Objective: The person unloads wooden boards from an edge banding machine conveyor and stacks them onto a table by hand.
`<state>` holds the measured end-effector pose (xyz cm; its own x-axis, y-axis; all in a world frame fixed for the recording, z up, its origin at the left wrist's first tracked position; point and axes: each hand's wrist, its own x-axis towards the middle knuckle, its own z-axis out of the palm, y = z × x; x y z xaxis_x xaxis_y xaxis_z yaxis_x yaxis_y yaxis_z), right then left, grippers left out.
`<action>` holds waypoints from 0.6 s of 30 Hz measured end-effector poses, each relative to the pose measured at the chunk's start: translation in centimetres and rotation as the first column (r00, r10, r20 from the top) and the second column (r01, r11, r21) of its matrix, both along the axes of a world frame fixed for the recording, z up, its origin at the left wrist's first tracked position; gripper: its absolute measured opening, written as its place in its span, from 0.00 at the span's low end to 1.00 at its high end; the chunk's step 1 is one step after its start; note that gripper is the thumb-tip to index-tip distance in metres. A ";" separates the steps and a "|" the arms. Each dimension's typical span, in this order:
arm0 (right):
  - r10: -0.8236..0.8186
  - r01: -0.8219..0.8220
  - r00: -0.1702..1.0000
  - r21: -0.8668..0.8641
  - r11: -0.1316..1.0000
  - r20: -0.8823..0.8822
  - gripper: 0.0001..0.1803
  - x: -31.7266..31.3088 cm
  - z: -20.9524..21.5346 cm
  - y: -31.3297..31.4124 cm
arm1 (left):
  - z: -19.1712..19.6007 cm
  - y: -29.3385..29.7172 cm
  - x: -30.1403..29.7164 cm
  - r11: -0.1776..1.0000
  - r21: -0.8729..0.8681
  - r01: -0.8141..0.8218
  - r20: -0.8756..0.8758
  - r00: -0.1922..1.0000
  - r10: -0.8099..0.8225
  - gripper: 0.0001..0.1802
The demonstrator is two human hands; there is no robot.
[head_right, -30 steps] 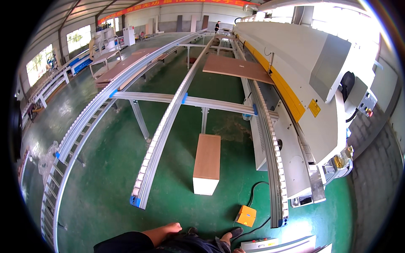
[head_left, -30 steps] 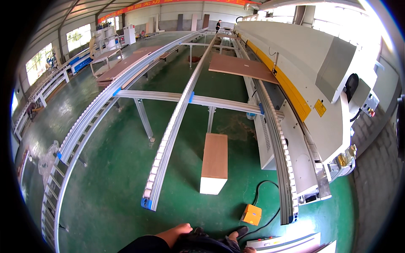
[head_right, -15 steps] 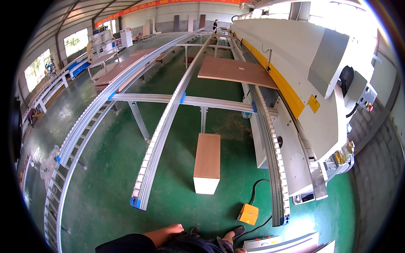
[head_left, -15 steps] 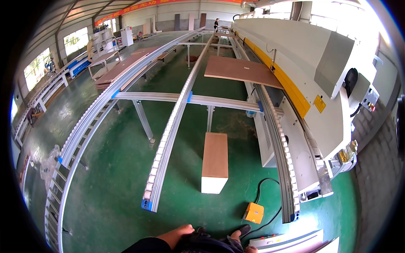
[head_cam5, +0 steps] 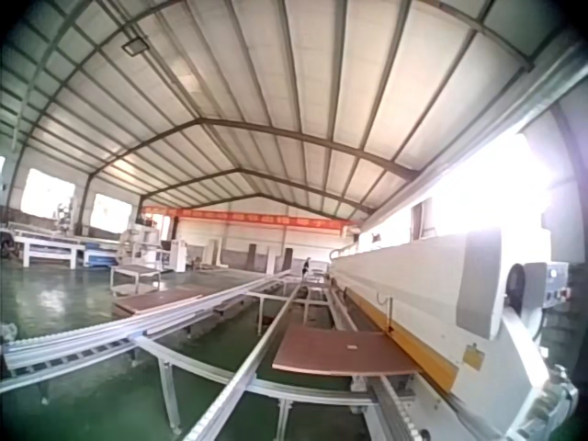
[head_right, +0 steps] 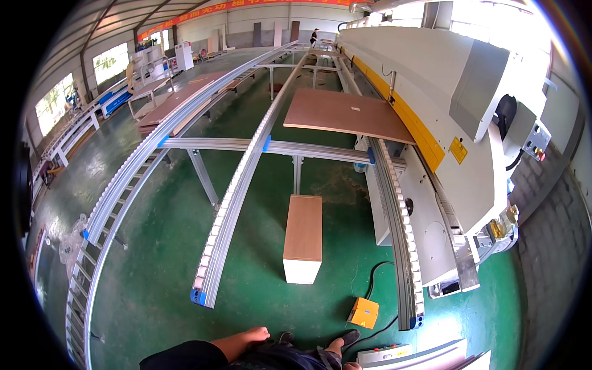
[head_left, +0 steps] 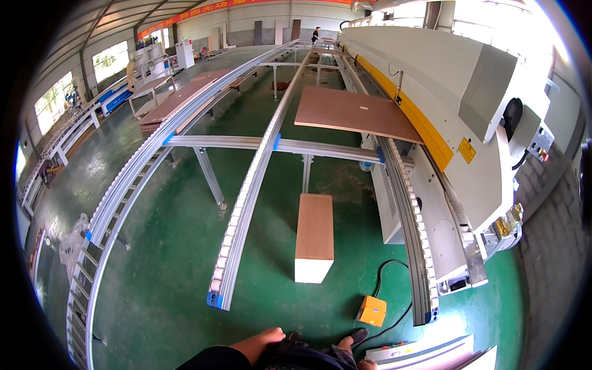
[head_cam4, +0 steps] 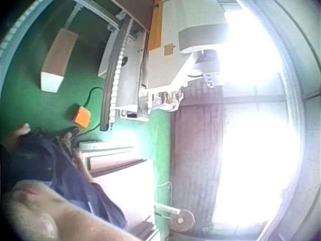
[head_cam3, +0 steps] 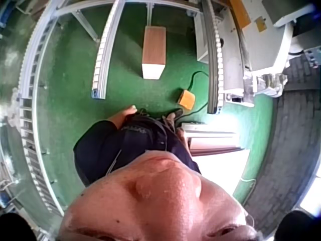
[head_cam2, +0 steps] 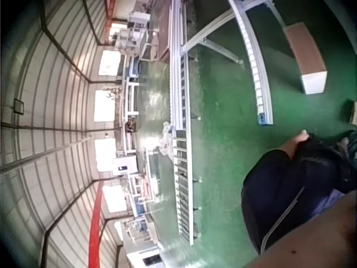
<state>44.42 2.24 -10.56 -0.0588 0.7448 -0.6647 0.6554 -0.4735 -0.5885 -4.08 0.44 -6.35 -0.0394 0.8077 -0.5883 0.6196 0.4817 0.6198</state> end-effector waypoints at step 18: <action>0.060 -0.060 0.997 -0.009 0.998 -0.040 0.16 0.8 0.3 1.7 | 1.1 0.7 0.6 0.996 -0.087 -0.001 0.060 0.998 0.006 0.19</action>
<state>45.18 3.96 -10.22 -0.1296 0.7325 -0.6684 0.6592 -0.4399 -0.6099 -3.49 1.15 -5.23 -0.0045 0.7535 -0.6574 0.5804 0.5373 0.6119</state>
